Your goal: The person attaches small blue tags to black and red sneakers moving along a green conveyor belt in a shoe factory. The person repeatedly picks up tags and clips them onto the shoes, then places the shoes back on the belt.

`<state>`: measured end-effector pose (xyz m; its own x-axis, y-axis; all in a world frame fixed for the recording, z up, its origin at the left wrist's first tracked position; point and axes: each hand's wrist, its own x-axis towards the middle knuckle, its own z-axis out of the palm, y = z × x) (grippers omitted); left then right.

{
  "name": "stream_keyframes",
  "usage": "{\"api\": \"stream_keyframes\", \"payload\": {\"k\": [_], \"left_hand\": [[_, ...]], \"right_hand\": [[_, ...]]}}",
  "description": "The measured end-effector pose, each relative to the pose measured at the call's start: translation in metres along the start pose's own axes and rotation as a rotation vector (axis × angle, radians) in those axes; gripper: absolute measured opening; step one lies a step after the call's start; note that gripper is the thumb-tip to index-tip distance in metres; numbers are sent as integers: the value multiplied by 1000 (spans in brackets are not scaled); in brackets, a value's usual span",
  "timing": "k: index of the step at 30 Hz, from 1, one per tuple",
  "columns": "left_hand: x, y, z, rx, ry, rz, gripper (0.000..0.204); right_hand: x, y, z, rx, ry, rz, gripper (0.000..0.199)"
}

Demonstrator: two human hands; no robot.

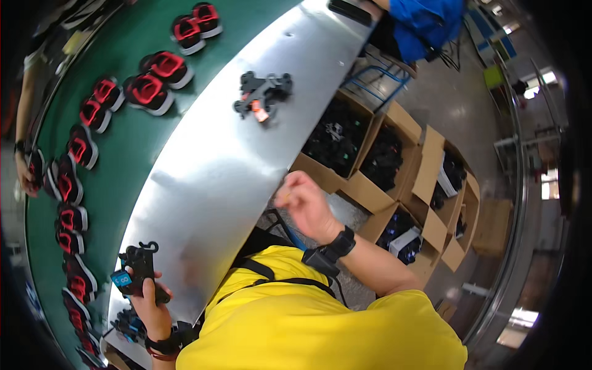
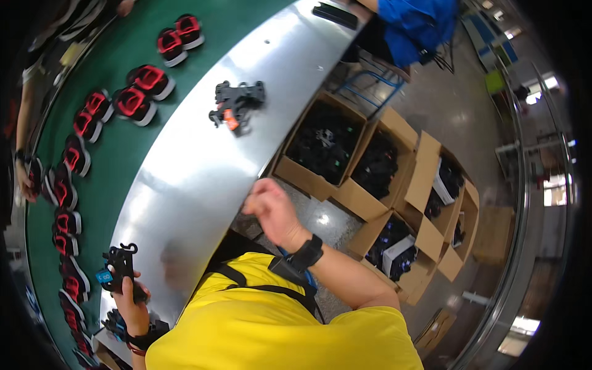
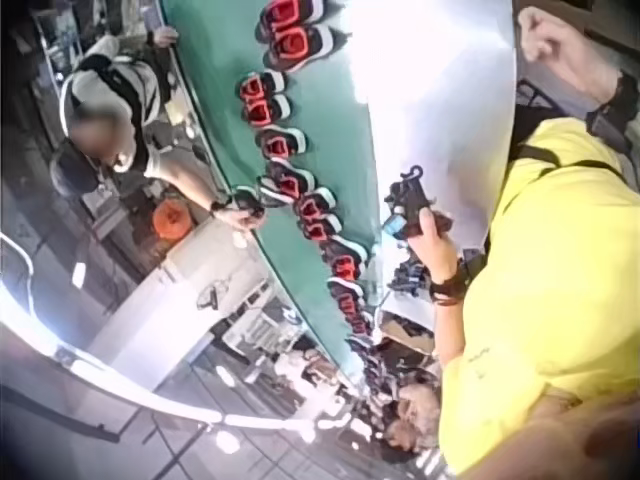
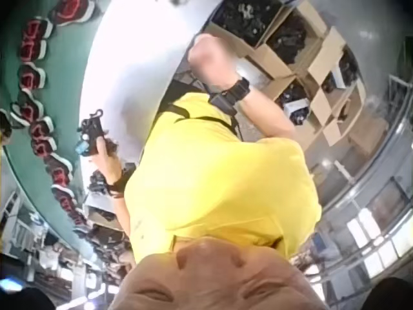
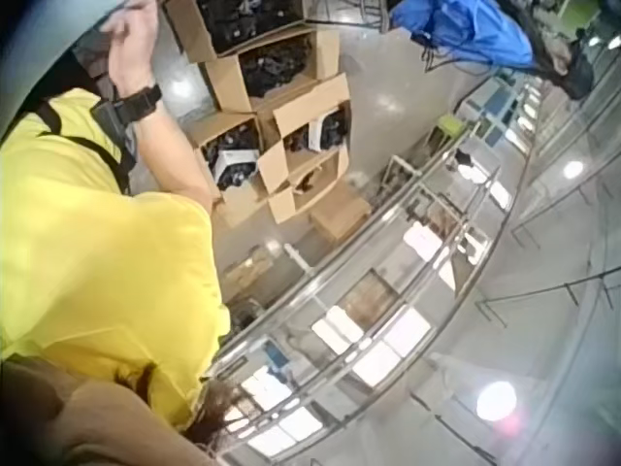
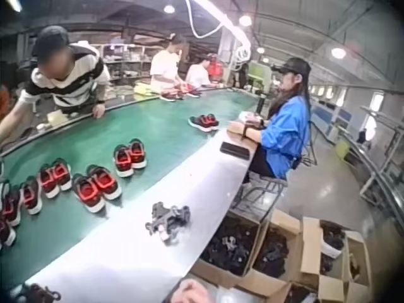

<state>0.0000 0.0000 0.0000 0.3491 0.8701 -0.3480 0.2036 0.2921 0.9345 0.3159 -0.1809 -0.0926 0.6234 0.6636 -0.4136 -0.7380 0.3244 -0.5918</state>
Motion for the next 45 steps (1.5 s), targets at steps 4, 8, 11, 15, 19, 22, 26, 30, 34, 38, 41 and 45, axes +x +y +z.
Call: {"api": "stream_keyframes", "payload": {"k": [4,8,11,15,19,22,26,30,34,38,41,45], "left_hand": [[2,-28,46,-69,-49,-67,43],[14,2,55,-20,-75,-68,32],[10,7,57,-89,1,-58,28],[0,18,57,87,28,-56,20],[5,26,84,108,-101,158,33],[23,-3,95,82,29,469,59],[21,8,48,457,31,593,97],[-3,31,-67,555,-39,387,67],[23,45,-214,960,360,501,29],[38,49,-321,1259,410,218,35],[56,48,-356,1353,217,135,38],[81,46,-372,1407,27,208,31]], "right_hand": [[41,-52,-89,-136,390,-96,6],[117,-46,-121,-459,512,-70,34],[129,-62,-119,-822,580,-296,32],[48,-75,-18,-902,273,-629,6],[-16,-23,97,-664,-643,75,48],[-15,52,143,-313,-644,468,55],[12,73,185,-654,-642,412,40],[36,72,224,-1525,-1038,145,31],[44,73,234,-2056,-1237,-191,31],[49,75,225,-1966,-1310,-378,32],[51,64,235,-1947,-1280,-393,30],[45,39,275,-2132,-1260,-316,26]]}}
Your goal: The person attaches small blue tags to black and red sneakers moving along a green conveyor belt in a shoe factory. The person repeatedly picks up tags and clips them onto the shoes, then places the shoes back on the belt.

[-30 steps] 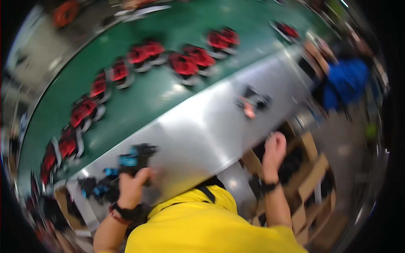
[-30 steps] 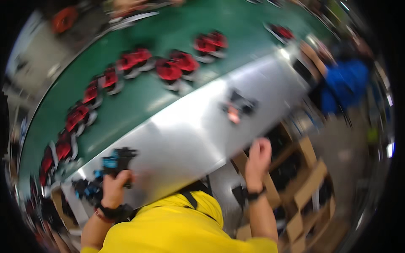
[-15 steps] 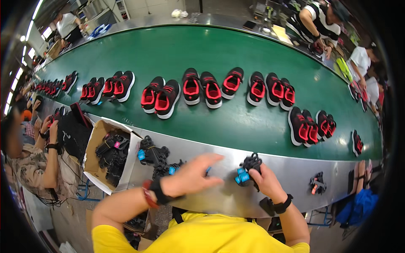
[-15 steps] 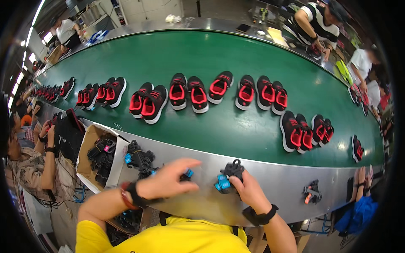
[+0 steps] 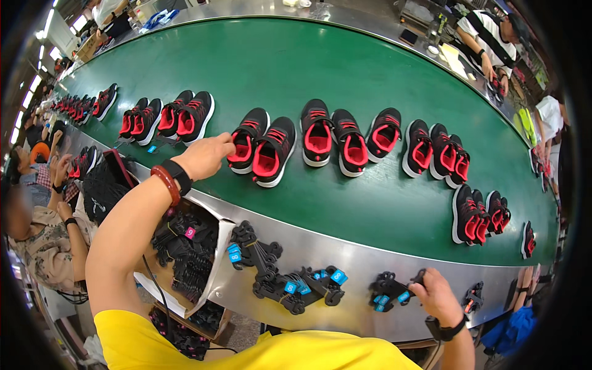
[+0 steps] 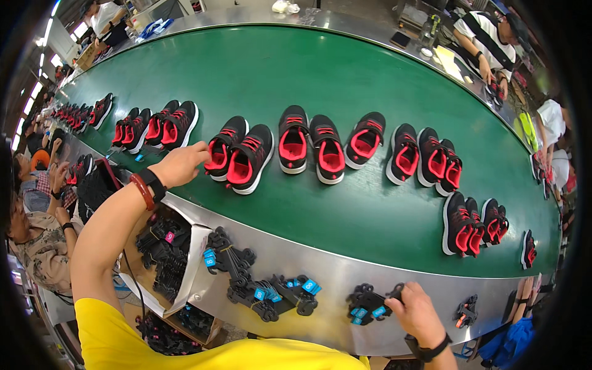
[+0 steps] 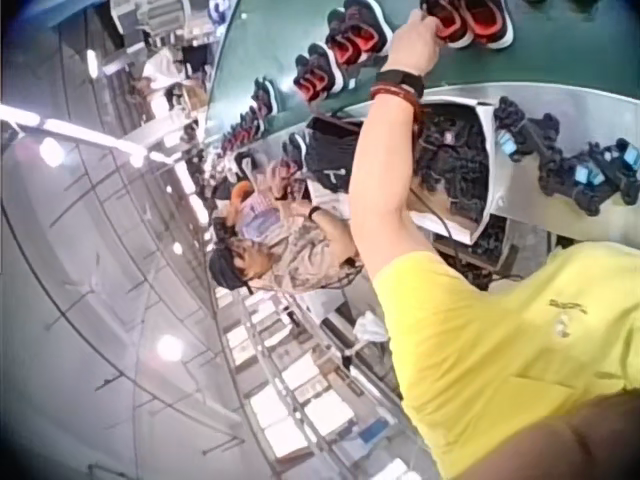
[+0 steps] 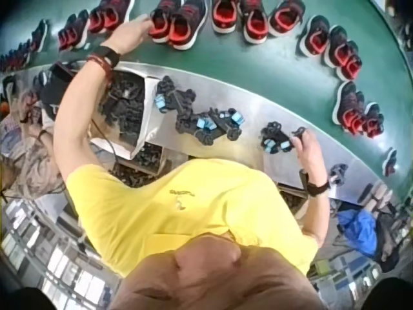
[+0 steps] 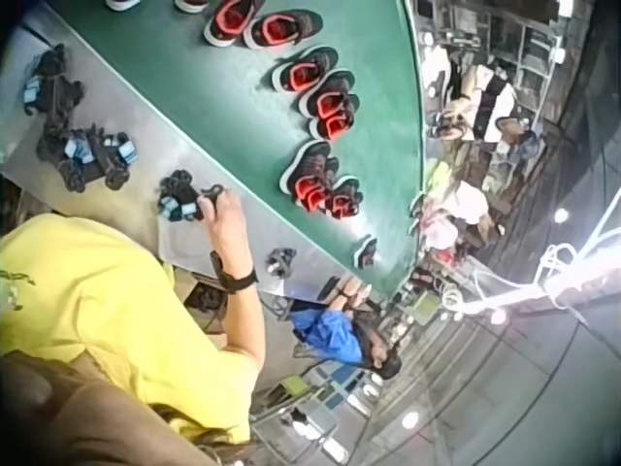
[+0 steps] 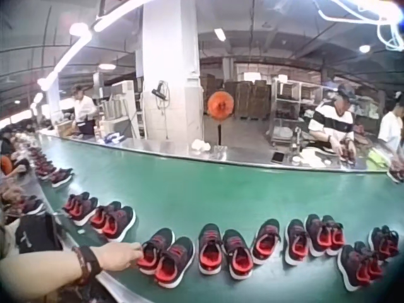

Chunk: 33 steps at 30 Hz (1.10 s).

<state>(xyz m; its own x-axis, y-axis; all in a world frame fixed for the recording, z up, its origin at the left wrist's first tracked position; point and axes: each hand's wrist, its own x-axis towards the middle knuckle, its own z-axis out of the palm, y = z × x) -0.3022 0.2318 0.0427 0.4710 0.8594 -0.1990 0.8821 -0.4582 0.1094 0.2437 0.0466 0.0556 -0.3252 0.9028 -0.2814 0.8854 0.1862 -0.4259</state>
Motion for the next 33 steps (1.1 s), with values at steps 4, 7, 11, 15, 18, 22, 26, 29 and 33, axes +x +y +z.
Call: {"api": "stream_keyframes", "payload": {"k": [4,7,11,15,18,22,26,29,33], "left_hand": [[11,-16,6,16,61,216,27],[6,-22,17,-30,-28,107,22],[6,-12,2,-85,99,150,20],[-3,3,-14,79,395,199,13],[-12,6,-18,173,558,230,15],[-19,6,-18,200,557,241,22],[-21,7,-16,208,545,226,25],[-20,8,-18,199,539,216,27],[-21,4,-17,200,539,205,27]], "right_hand": [[51,-60,-61,385,-437,270,27],[121,-122,-86,426,-540,115,23],[194,-165,-62,743,-631,-2,23],[243,-207,-24,958,-732,-17,22],[264,-226,1,1076,-673,-1,20],[277,-243,19,1143,-613,-38,19],[278,-248,27,1127,-618,-29,18],[277,-246,32,1181,-554,-29,18],[278,-249,33,1146,-561,-67,19]]}}
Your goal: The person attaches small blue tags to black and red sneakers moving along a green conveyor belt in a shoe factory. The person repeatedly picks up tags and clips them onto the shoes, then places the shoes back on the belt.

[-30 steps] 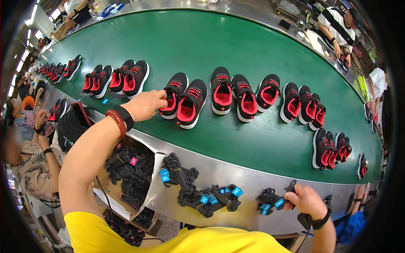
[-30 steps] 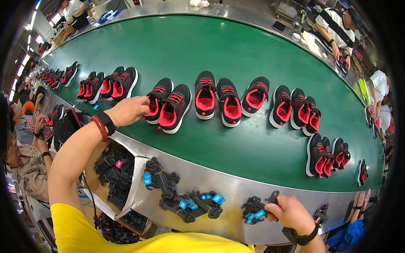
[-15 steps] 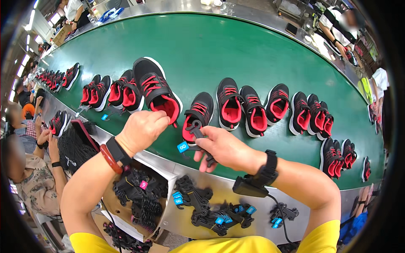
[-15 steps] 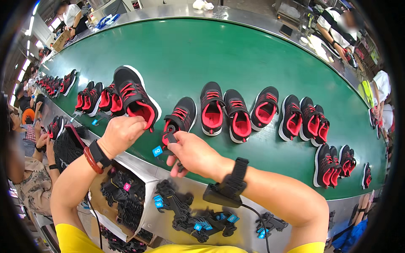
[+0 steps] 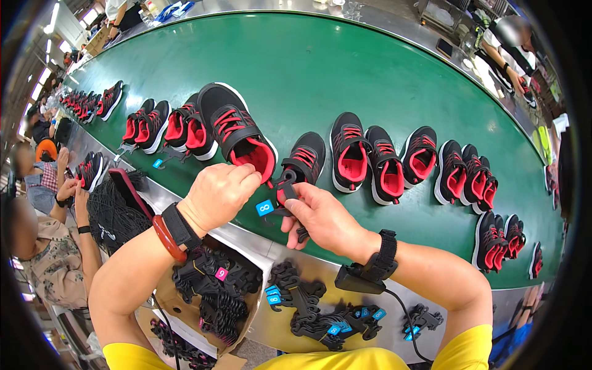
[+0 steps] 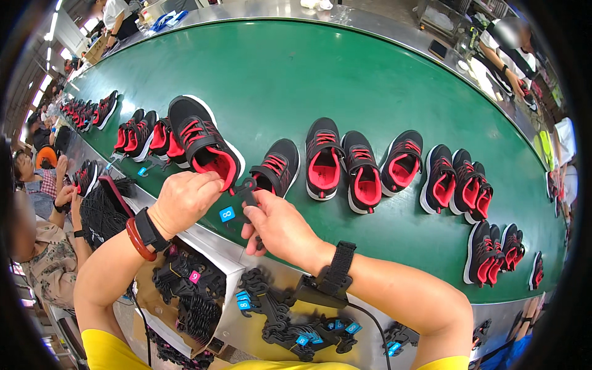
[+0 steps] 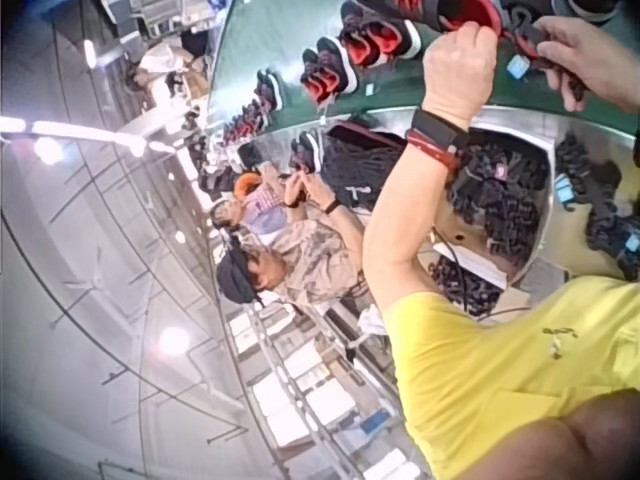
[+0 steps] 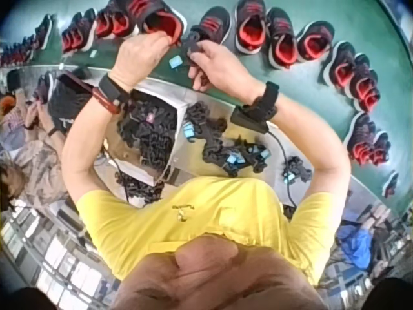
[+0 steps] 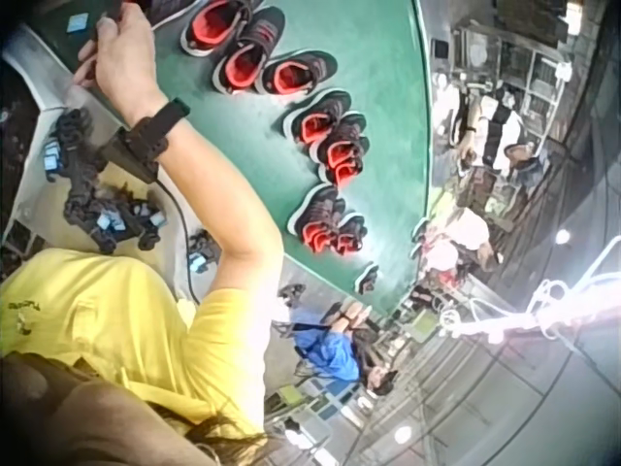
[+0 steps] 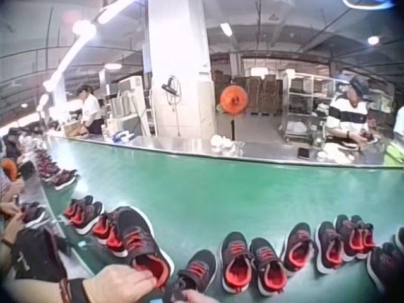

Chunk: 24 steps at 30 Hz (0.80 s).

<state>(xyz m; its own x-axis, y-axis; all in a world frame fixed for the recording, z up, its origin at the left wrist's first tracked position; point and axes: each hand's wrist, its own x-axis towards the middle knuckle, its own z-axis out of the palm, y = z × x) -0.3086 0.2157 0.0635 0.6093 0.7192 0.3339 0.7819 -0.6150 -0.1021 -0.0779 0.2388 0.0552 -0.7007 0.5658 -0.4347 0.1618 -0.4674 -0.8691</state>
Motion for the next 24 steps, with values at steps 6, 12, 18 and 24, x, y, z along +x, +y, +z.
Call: {"api": "stream_keyframes", "payload": {"k": [6,12,18,24], "left_hand": [[1,-2,-3,-26,-50,7,16],[4,-18,-9,-329,-139,-273,48],[-18,-29,-6,-522,-415,-358,38],[-23,-31,-21,-417,-347,-338,27]], "right_hand": [[9,-12,-1,-447,-242,29,19],[72,-12,-26,-634,-489,-429,47],[117,4,-26,-1351,-85,-1064,21],[44,21,-33,-1407,-115,-560,55]]}}
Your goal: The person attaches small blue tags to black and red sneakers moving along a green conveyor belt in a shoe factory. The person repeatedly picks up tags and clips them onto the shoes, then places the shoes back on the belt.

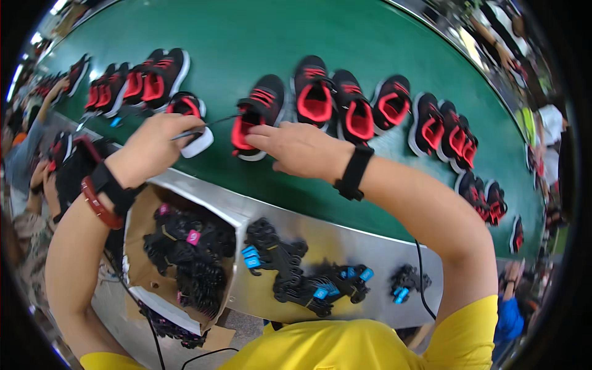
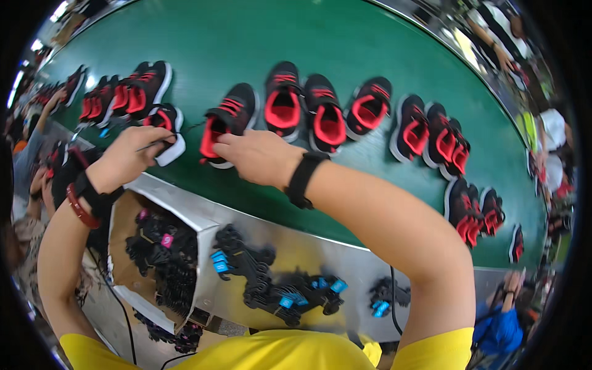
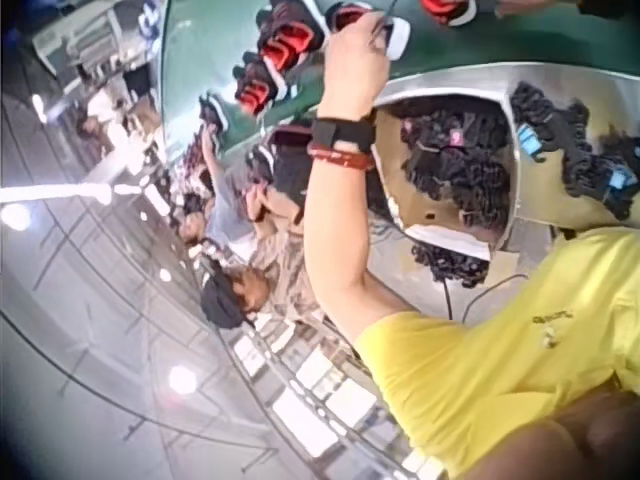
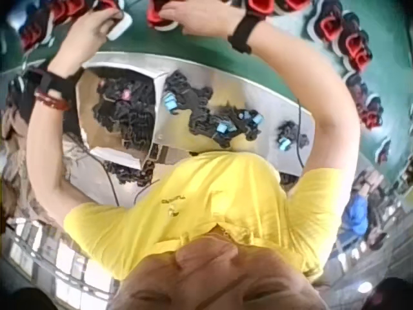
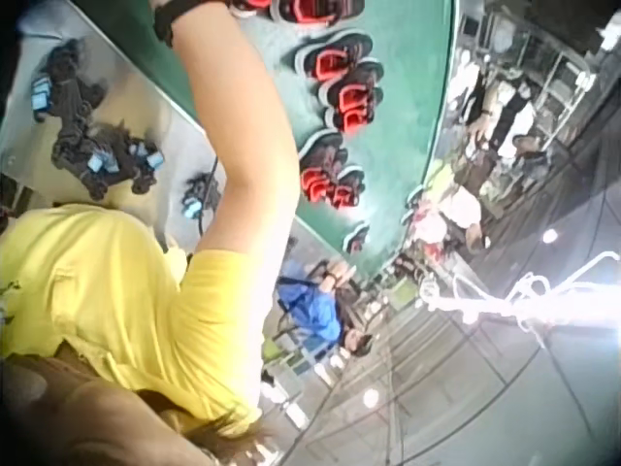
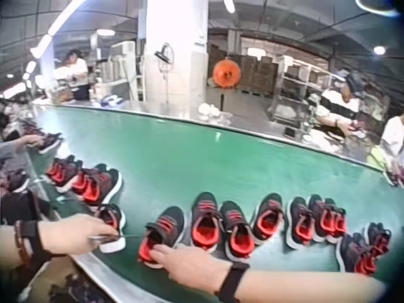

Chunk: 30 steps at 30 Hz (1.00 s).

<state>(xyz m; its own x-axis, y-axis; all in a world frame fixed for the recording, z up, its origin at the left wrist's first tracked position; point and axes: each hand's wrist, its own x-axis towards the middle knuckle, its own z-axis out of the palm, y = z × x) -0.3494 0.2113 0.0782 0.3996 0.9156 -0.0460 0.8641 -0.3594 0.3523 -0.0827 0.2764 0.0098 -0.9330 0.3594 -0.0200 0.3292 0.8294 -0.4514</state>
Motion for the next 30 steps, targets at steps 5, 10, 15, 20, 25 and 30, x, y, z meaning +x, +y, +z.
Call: {"api": "stream_keyframes", "payload": {"k": [5,10,15,20,25,30], "left_hand": [[-26,-14,-2,61,-204,-139,18],[-37,-12,6,167,-209,-92,22],[-26,-1,7,219,-273,-156,22],[-23,4,4,244,-285,-193,22],[-27,3,4,248,-282,-213,21],[-33,-2,9,236,-248,-225,20]], "right_hand": [[21,-2,2,-102,242,-48,39],[28,-6,-12,-318,289,-127,46],[39,-12,-13,-348,281,-157,45],[48,-16,-9,-355,317,-122,45],[50,-18,-8,-331,369,-139,43],[58,-22,-8,-362,329,-109,41]]}}
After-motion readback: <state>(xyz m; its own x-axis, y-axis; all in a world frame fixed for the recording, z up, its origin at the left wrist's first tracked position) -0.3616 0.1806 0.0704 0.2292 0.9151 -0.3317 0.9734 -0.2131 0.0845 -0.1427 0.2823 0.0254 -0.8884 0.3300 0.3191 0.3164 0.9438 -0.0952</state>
